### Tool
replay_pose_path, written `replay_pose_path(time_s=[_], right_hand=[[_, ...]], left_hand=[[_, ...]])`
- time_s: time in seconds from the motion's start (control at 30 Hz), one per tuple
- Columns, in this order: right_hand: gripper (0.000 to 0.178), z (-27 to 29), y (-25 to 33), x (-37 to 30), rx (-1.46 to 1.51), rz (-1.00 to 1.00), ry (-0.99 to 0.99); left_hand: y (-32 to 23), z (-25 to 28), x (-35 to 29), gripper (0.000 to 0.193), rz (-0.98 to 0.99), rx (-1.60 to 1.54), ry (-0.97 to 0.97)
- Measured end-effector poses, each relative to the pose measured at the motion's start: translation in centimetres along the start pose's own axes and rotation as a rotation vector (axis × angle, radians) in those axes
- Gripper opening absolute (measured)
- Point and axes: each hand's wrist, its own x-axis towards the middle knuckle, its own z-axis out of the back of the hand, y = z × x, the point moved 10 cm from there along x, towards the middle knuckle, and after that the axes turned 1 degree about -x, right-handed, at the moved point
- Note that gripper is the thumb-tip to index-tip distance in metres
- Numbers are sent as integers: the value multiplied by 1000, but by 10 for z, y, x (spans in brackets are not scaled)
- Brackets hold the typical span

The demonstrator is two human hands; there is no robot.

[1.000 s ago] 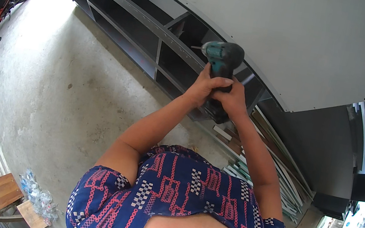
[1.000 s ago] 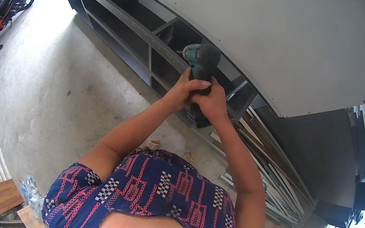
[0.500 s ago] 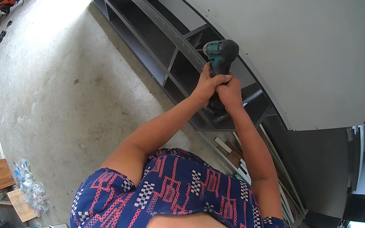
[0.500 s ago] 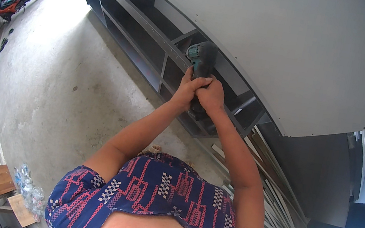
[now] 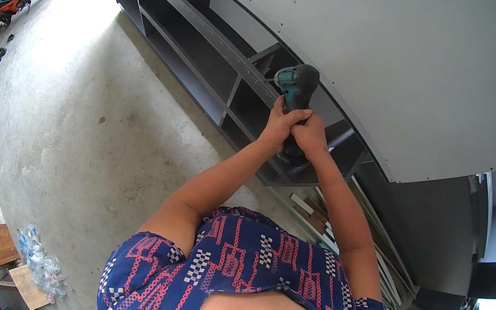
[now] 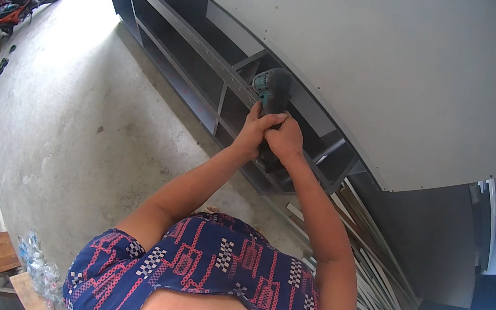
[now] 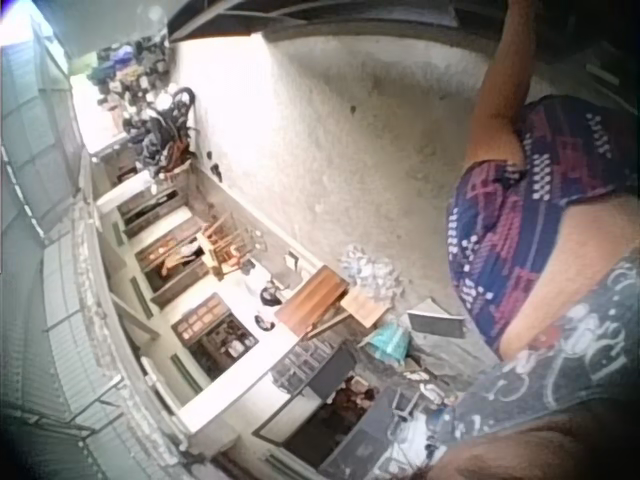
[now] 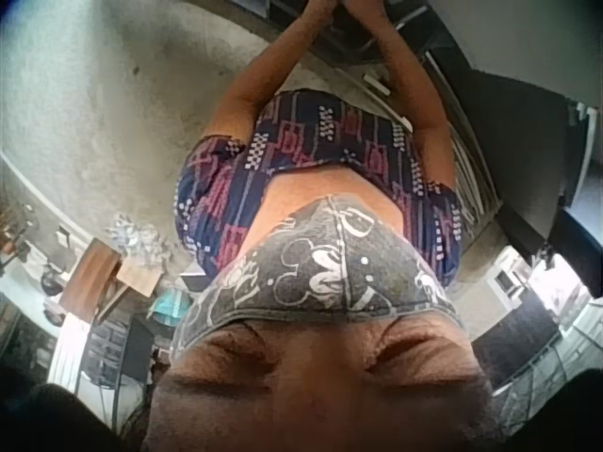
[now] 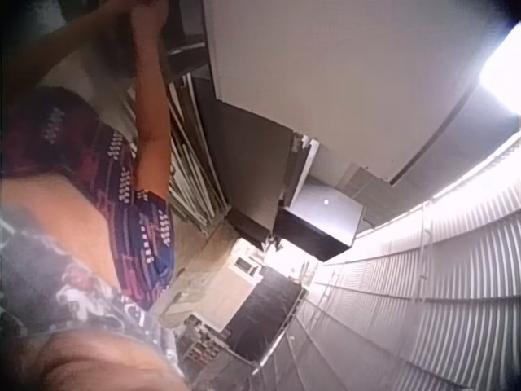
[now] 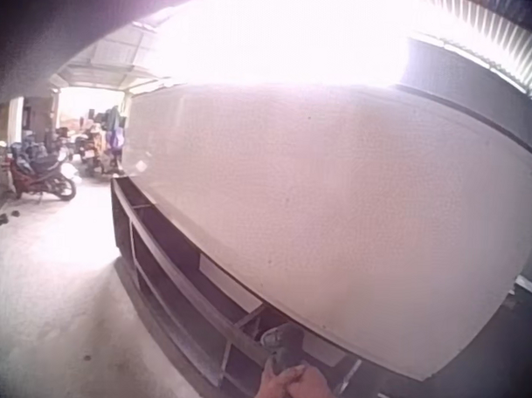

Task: Using a power drill to attach screws and panels to a furniture unit.

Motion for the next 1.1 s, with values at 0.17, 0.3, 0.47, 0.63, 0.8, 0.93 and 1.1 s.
replay_pose_path(time_s=[0.17, 0.3, 0.47, 0.63, 0.8, 0.93, 1.1], right_hand=[[41, -1, -11, 0, -1, 49, -19], [49, 2, 9, -6, -26, 71, -34], [53, 5, 17, -8, -61, 106, -28], [55, 6, 22, -18, -79, 110, -38], [57, -3, 14, -31, -110, 60, -1], [57, 1, 19, -39, -121, 70, 17], [53, 6, 12, -51, -26, 65, -30]], left_hand=[[6, -3, -4, 59, 57, -21, 0], [2, 0, -2, 57, 54, -35, -10], [-2, -3, 0, 51, 35, -58, -18], [-3, -5, -10, 51, 38, -91, -26], [2, -2, -25, 50, 74, -82, -19], [-3, -8, -31, 51, 66, -99, -15], [3, -10, -34, 54, 87, -81, 2]])
